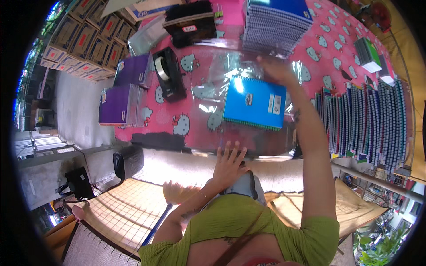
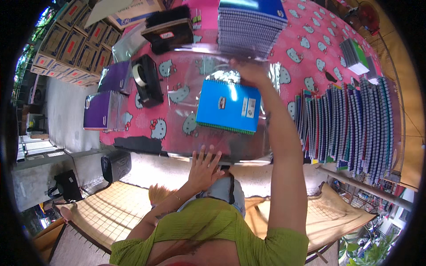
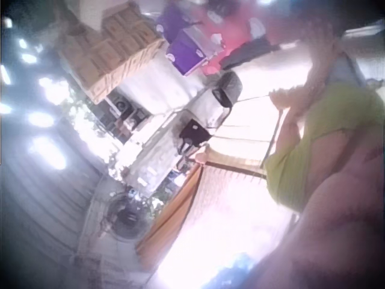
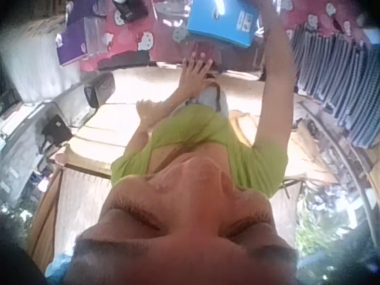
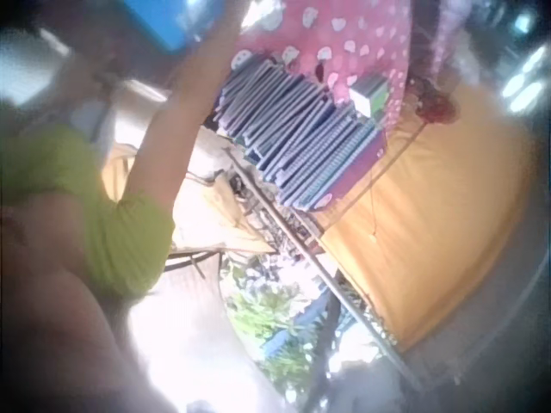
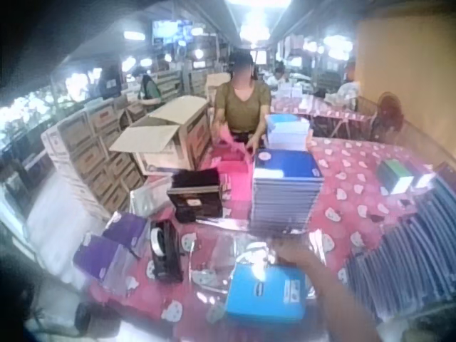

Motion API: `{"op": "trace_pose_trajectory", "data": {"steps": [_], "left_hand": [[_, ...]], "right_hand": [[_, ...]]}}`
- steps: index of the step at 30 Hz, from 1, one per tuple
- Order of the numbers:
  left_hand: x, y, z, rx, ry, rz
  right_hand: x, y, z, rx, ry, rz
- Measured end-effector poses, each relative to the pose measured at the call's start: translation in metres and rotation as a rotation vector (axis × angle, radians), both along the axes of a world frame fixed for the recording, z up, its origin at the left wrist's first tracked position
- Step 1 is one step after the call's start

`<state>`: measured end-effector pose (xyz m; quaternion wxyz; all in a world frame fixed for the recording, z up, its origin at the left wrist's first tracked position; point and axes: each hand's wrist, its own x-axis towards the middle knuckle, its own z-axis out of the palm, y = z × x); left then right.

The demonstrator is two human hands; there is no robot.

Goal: The person organizes stacks of notebooks by color on a table and then places stacks into clear plastic bags, sealing them with tape.

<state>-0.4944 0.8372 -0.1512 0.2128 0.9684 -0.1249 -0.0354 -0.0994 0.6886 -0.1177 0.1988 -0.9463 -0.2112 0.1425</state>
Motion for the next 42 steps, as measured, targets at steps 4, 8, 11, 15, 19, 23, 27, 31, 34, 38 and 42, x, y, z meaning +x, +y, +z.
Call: {"op": "trace_pose_trajectory", "data": {"steps": [4, 8, 11, 15, 19, 23, 27, 31, 34, 38, 42], "left_hand": [[0.024, 0.022, 0.029, -0.376, -0.048, 0.154], [0.102, 0.071, 0.052, -0.645, -0.189, 0.579], [0.138, 0.075, 0.041, -0.871, 0.015, 0.552], [0.163, 0.071, 0.013, -0.833, 0.218, 0.623], [0.162, 0.081, 0.009, -1.035, 0.318, 0.715], [0.158, 0.084, 0.021, -1.078, 0.402, 0.627], [0.142, 0.081, 0.016, -0.943, 0.230, 0.547], [0.106, 0.094, -0.002, -0.725, 0.034, 0.519], [0.048, 0.124, 0.007, -0.269, -0.015, -0.140], [0.044, 0.118, 0.011, -0.263, -0.067, -0.105], [0.048, 0.111, 0.008, -0.339, -0.103, -0.042]], "right_hand": [[-0.013, -0.021, 0.022, 0.421, 0.211, -0.297], [-0.080, -0.090, -0.007, 0.691, -0.142, -0.419], [-0.169, -0.082, -0.004, 0.759, 0.466, -0.746], [-0.196, -0.076, -0.005, 0.859, 0.629, -0.707], [-0.200, -0.071, -0.002, 0.890, 0.642, -0.705], [-0.206, -0.075, -0.015, 0.923, 0.607, -0.746], [-0.210, -0.087, -0.028, 1.015, 0.648, -0.728], [-0.243, -0.104, -0.039, 0.838, -0.036, -0.558], [-0.298, -0.111, -0.024, 0.500, -0.226, 0.208], [-0.296, -0.114, -0.030, 0.453, -0.092, 0.188], [-0.296, -0.101, -0.023, 0.265, -0.220, 0.144]]}}
